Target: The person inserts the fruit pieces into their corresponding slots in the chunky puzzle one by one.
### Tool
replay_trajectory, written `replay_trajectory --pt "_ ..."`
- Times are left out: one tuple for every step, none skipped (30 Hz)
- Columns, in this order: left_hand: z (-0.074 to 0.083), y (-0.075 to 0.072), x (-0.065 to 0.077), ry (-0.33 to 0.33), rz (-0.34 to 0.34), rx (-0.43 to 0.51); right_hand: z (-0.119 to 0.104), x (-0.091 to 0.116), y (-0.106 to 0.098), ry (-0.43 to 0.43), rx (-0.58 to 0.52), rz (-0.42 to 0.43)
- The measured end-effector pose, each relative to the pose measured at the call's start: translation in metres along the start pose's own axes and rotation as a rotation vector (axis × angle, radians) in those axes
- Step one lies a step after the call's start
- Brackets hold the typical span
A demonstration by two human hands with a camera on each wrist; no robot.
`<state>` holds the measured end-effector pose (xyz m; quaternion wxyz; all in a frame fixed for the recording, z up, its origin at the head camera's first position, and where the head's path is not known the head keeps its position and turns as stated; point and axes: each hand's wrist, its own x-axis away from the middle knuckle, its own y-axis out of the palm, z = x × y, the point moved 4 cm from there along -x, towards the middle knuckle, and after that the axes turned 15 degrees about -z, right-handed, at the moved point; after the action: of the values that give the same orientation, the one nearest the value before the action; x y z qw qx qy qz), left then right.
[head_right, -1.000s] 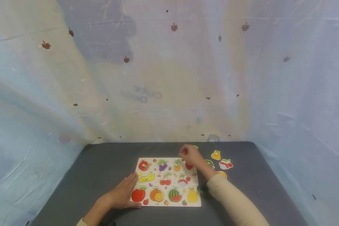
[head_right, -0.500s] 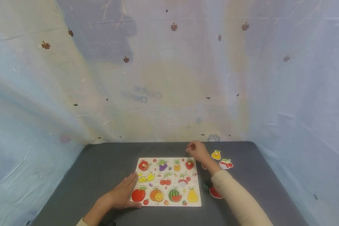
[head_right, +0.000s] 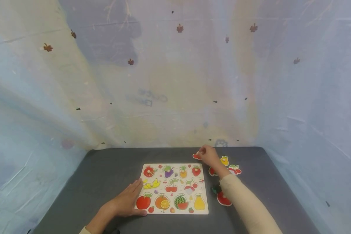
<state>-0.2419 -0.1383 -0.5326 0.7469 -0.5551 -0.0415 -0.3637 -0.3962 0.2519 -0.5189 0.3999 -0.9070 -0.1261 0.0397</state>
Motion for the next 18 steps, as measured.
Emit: replay_trajectory --pt "0.000 0.000 0.000 0.000 0.000 0.003 0.001 -0.001 0.000 0.001 0.006 0.001" --pt "0.000 0.000 0.000 0.002 0.001 0.003 0.003 -0.002 -0.001 0.008 0.006 0.000" --pt "0.000 0.000 0.000 0.001 0.002 0.002 0.004 -0.002 -0.001 0.009 0.010 -0.002" --pt "0.000 0.000 0.000 0.000 0.002 0.002 0.005 -0.003 -0.001 0.010 0.013 -0.003" --pt "0.000 0.000 0.000 -0.001 0.002 0.000 0.005 -0.004 -0.001 0.014 0.016 -0.005" --pt "0.000 0.000 0.000 -0.002 0.000 -0.003 0.006 -0.005 -0.001 0.016 0.017 -0.006" --pt "0.000 0.000 0.000 -0.005 0.000 -0.005 0.006 -0.007 -0.001 0.018 0.018 -0.007" --pt "0.000 0.000 0.000 -0.007 -0.001 -0.006 0.006 -0.008 -0.001 0.019 0.020 -0.009" --pt "0.000 0.000 0.000 -0.008 -0.001 -0.009 0.007 -0.010 0.000 0.021 0.024 -0.011" --pt "0.000 0.000 0.000 -0.007 -0.002 -0.007 0.007 -0.011 0.000 0.024 0.027 -0.013" --pt "0.000 0.000 0.000 -0.006 -0.002 -0.005 0.007 -0.012 0.001 0.026 0.030 -0.015" --pt "0.000 0.000 0.000 -0.005 -0.003 -0.002 0.007 -0.013 0.001 0.028 0.032 -0.018" --pt "0.000 0.000 0.000 -0.003 -0.002 0.001 0.007 -0.014 0.001 0.031 0.035 -0.022" --pt "0.000 -0.001 0.000 -0.001 -0.003 0.003 0.007 -0.014 0.002 0.036 0.035 -0.025" --pt "0.000 -0.001 0.001 0.003 -0.003 0.003 0.007 -0.015 0.002 0.042 0.035 -0.029" --pt "0.000 -0.001 0.001 0.003 -0.004 0.004 0.006 -0.014 0.003 0.046 0.035 -0.032" --pt "0.000 -0.001 0.001 0.003 -0.003 0.001 0.006 -0.014 0.003 0.050 0.034 -0.035" --pt "0.000 -0.001 0.001 0.002 -0.003 0.001 0.005 -0.013 0.004 0.056 0.035 -0.037"
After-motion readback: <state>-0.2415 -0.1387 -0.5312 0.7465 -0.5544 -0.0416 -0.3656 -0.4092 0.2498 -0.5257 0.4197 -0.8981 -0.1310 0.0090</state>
